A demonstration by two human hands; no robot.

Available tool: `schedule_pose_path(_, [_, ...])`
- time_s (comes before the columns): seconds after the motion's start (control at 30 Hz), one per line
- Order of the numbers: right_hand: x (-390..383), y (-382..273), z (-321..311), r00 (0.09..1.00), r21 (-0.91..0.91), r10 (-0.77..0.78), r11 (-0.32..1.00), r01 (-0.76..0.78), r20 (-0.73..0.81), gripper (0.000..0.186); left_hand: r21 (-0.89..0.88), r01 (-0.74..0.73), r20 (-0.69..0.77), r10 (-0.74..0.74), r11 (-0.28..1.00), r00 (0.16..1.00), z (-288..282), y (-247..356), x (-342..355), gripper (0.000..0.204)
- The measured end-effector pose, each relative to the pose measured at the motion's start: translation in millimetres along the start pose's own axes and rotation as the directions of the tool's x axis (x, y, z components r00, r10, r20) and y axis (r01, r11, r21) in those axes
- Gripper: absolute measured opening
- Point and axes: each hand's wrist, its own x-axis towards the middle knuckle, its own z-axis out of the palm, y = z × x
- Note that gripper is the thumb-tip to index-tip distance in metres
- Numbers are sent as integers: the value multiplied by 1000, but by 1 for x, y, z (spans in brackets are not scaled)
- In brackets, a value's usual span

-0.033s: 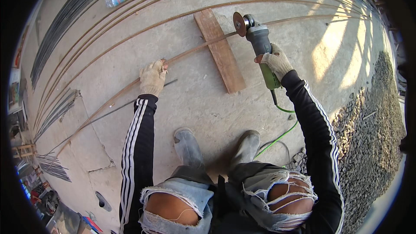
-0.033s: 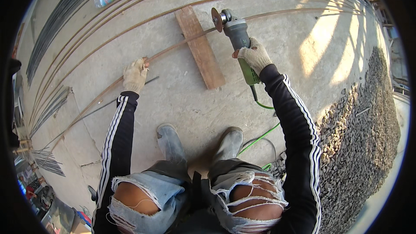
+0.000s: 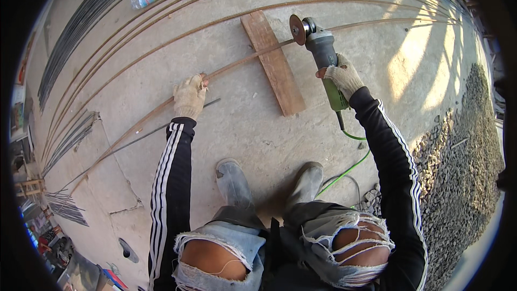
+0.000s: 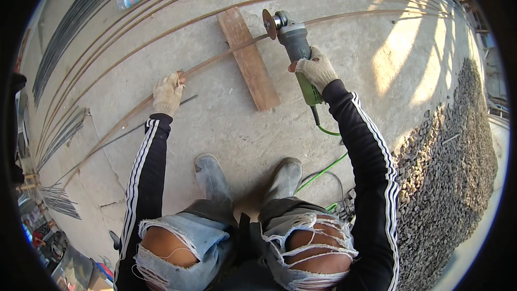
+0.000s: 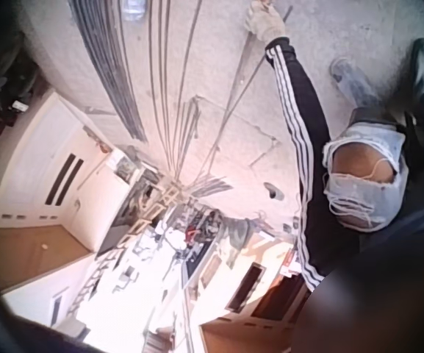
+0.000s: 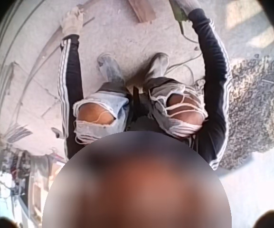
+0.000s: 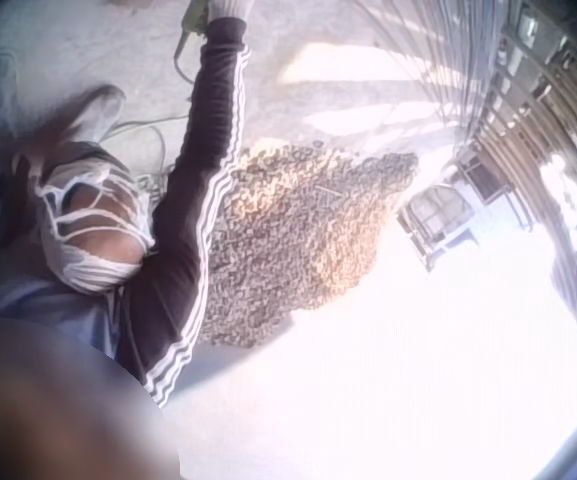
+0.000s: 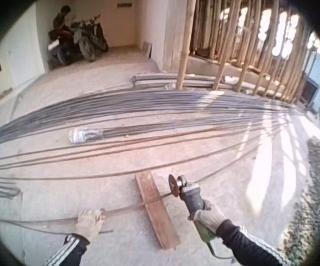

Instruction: The person measures a metal rod with a tape measure, then uses an angle grinder to cut the rod to length. The cut piece is set aside and the process is repeated with another rod.

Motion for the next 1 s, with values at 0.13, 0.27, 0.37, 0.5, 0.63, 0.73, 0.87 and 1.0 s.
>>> schedule_pose_path(0.13, [-2,-6,1,1000,-14,14,1000,-14,-5,61,16,-15,-41,16,1000,999,0,1,-1,29])
schedule_pose_path(0.27, [-2,-11,3,1000,-44,11,999,-12,-6,63,11,0,-11,0,1000,1000,-2,2,-1,29])
schedule_pose_path(0.37, [0,-11,4,1000,-14,-11,1000,11,0,64,-28,3,-5,-3,1000,1000,-4,3,-1,28])
schedule_pose_path(0.5, [3,-8,3,999,-77,28,997,-30,-24,66,-5,-12,-27,12,1000,1000,-6,5,-2,28])
schedule_pose_path(0.63, [3,-6,2,999,-76,30,997,-32,-28,67,7,-2,-28,3,1000,1000,-5,5,-2,29])
schedule_pose_path(0.73, [3,-6,3,1000,-99,10,995,-12,-23,67,31,3,-5,-3,1000,1000,-5,4,0,29])
schedule_pose_path(0.87, [3,-6,4,1000,-46,-1,999,0,-17,66,-39,6,5,-6,999,1000,-4,3,1,29])
schedule_pose_path(1.0, [2,-8,3,999,-86,50,995,-52,-18,65,2,14,-7,-14,1000,1000,-3,3,0,27])
